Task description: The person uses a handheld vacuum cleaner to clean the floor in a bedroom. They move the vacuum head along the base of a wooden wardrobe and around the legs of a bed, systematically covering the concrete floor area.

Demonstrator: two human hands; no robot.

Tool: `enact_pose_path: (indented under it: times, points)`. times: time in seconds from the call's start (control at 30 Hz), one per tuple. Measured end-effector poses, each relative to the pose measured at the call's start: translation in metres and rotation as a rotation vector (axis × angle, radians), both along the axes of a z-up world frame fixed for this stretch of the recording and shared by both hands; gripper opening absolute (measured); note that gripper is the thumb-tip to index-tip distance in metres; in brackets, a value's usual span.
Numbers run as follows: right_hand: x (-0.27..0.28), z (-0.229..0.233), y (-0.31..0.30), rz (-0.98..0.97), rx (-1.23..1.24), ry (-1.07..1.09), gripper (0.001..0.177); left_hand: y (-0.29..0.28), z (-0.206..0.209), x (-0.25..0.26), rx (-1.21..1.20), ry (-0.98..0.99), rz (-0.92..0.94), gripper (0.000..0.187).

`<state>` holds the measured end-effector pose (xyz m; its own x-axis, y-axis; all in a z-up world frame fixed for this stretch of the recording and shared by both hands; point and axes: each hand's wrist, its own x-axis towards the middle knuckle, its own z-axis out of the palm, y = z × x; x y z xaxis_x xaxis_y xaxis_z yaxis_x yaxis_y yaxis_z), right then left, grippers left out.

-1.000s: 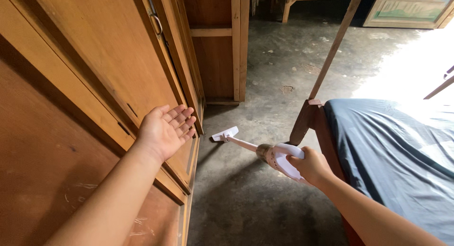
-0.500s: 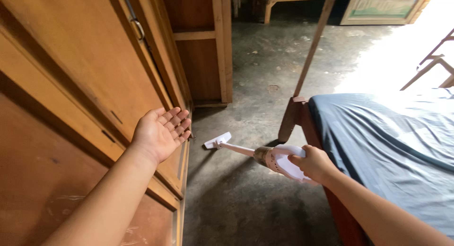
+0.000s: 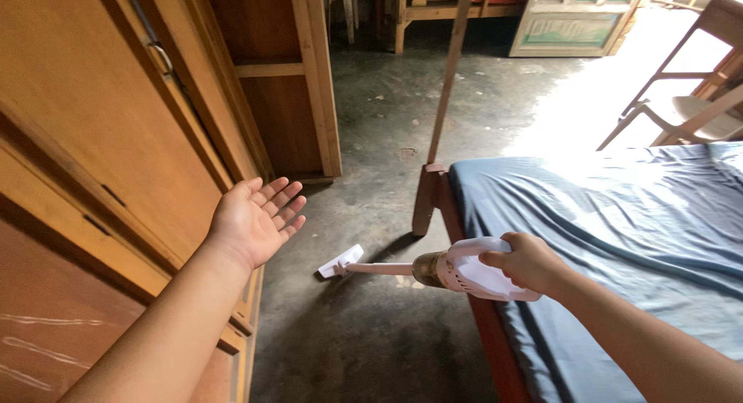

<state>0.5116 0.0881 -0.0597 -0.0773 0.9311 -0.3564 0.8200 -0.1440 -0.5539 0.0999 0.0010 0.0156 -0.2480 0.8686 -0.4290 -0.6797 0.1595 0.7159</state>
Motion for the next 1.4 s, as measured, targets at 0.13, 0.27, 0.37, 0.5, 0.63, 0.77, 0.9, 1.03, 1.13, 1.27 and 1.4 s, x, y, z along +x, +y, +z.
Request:
enact_pose_path:
  times: [0.13, 0.27, 0.37, 0.5, 0.63, 0.77, 0.9, 1.03, 1.13, 1.27, 1.4]
  points:
    - [0.040, 0.011, -0.007, -0.037, 0.014, -0.017, 0.045, -0.002, 0.002, 0.036, -0.008, -0.002, -0.009, 0.035]
    - [0.078, 0.018, -0.011, -0.063, 0.021, 0.009, 0.044, -0.006, 0.004, 0.064, 0.000, 0.012, -0.016, 0.035]
    - [0.098, 0.022, -0.013, -0.081, 0.030, 0.041, 0.042, -0.006, 0.005, 0.076, 0.005, 0.013, -0.022, 0.035]
    - [0.106, 0.021, -0.017, -0.100, 0.059, 0.076, 0.043, -0.005, 0.004, 0.080, 0.009, 0.018, -0.025, 0.035]
    - [0.097, 0.012, -0.012, -0.095, 0.077, 0.015, 0.042, 0.001, 0.005, 0.076, 0.001, 0.041, -0.020, 0.035]
    - [0.079, -0.011, -0.004, -0.087, 0.081, 0.042, 0.044, 0.011, 0.003, 0.066, -0.004, 0.031, -0.019, 0.035]
    - [0.050, -0.034, 0.007, -0.068, 0.134, 0.026, 0.047, 0.023, -0.002, 0.049, -0.005, 0.020, -0.023, 0.035]
    - [0.016, -0.048, 0.016, -0.060, 0.139, 0.032, 0.050, 0.034, -0.003, 0.027, -0.010, 0.040, -0.022, 0.036]
    - [-0.010, -0.055, 0.021, -0.047, 0.172, 0.017, 0.052, 0.043, -0.001, 0.011, -0.011, 0.033, -0.022, 0.036]
    - [-0.039, -0.060, 0.025, -0.065, 0.059, 0.035, 0.052, 0.047, 0.002, -0.003, -0.015, 0.059, -0.006, 0.038]
    - [-0.052, -0.071, 0.028, -0.025, 0.087, 0.035, 0.053, 0.050, 0.003, -0.012, -0.008, 0.052, -0.005, 0.038]
